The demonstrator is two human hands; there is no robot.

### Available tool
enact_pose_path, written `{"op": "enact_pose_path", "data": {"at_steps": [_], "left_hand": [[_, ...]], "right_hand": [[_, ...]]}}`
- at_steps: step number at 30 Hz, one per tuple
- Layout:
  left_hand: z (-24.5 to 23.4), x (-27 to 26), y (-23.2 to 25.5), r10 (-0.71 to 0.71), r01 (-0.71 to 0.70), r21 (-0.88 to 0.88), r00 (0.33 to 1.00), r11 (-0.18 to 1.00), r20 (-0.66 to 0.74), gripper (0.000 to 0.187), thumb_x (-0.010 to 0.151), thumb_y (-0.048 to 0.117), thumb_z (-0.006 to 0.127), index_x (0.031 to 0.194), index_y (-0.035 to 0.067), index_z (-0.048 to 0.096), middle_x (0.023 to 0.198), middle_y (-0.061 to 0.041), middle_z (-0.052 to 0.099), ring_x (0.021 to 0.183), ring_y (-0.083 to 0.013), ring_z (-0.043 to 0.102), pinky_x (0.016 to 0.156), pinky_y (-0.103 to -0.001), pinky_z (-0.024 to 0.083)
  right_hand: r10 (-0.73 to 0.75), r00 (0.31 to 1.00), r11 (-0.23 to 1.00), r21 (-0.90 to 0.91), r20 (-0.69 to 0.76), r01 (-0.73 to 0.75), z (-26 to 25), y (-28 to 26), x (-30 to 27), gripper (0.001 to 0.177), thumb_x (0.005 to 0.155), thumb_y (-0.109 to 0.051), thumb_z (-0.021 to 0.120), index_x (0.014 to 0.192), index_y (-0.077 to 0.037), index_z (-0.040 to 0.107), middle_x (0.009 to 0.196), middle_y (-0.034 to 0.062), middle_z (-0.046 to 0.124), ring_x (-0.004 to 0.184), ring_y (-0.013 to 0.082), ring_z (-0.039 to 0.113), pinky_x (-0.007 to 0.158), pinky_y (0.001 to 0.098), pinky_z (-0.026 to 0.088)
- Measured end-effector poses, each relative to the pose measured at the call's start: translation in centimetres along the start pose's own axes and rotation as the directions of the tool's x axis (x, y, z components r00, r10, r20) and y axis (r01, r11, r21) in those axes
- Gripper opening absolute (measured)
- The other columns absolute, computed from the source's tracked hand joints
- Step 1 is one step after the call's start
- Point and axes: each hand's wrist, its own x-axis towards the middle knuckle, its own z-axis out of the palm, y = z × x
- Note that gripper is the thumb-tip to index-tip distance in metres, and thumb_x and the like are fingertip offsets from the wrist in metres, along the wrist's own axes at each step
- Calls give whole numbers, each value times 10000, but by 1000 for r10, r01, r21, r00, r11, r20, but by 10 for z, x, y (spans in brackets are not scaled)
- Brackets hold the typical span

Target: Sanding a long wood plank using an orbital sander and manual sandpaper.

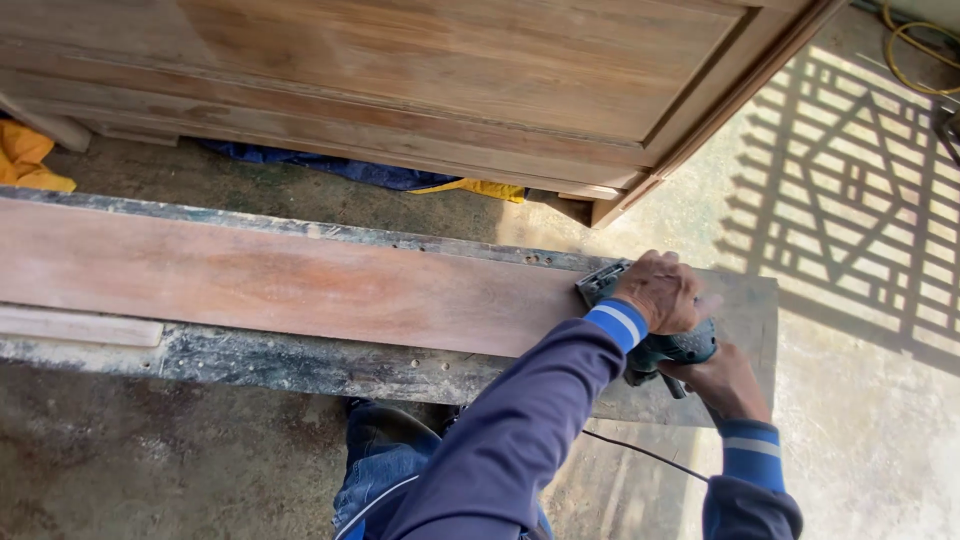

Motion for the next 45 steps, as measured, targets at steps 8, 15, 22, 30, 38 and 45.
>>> {"op": "enact_pose_path", "data": {"at_steps": [8,15,22,30,38,45], "left_hand": [[36,14,14,-110,104,-60,989,993,-102,515,899,578,510,708,186,783,900,-70,796,964,-218,740,936,-433,545],[28,15,-8,-203,186,-87,934,979,-294,442,880,548,542,853,190,799,940,-89,794,1005,-271,735,959,-466,531],[-13,-6,-58,-293,282,-90,861,955,-417,454,896,532,565,835,142,789,888,-124,779,976,-297,728,940,-474,527],[-70,-55,-115,-359,351,-109,806,930,-471,470,929,512,559,824,108,773,830,-145,760,881,-303,730,845,-461,559],[-116,-116,-168,-380,366,-154,695,918,-610,423,919,457,592,828,83,768,844,-161,753,870,-325,723,847,-478,561],[-164,-186,-213,-432,423,-187,617,887,-658,408,925,421,620,763,70,750,832,-172,747,858,-349,714,847,-477,563]], "right_hand": [[9,997,996,-88,74,-2,-28,41,44,349,667,-215,905,910,12,798,756,124,769,663,224,681,618,388,541],[-73,991,979,-179,113,93,-37,15,77,388,659,-239,922,919,7,773,779,127,764,697,230,684,672,402,549],[-115,969,913,-362,217,189,-14,-52,110,429,628,-297,924,920,-23,770,791,131,764,697,245,744,725,401,587],[-166,928,855,-420,334,304,30,-135,115,359,654,-297,914,845,-19,792,753,136,770,654,242,761,707,394,612],[-321,862,760,-437,391,482,87,-230,81,404,644,-286,894,951,-60,762,726,134,778,631,260,756,691,407,601],[-387,819,658,-496,422,567,151,-287,76,514,589,-353,929,971,-41,785,762,155,801,678,285,777,740,417,611]]}}
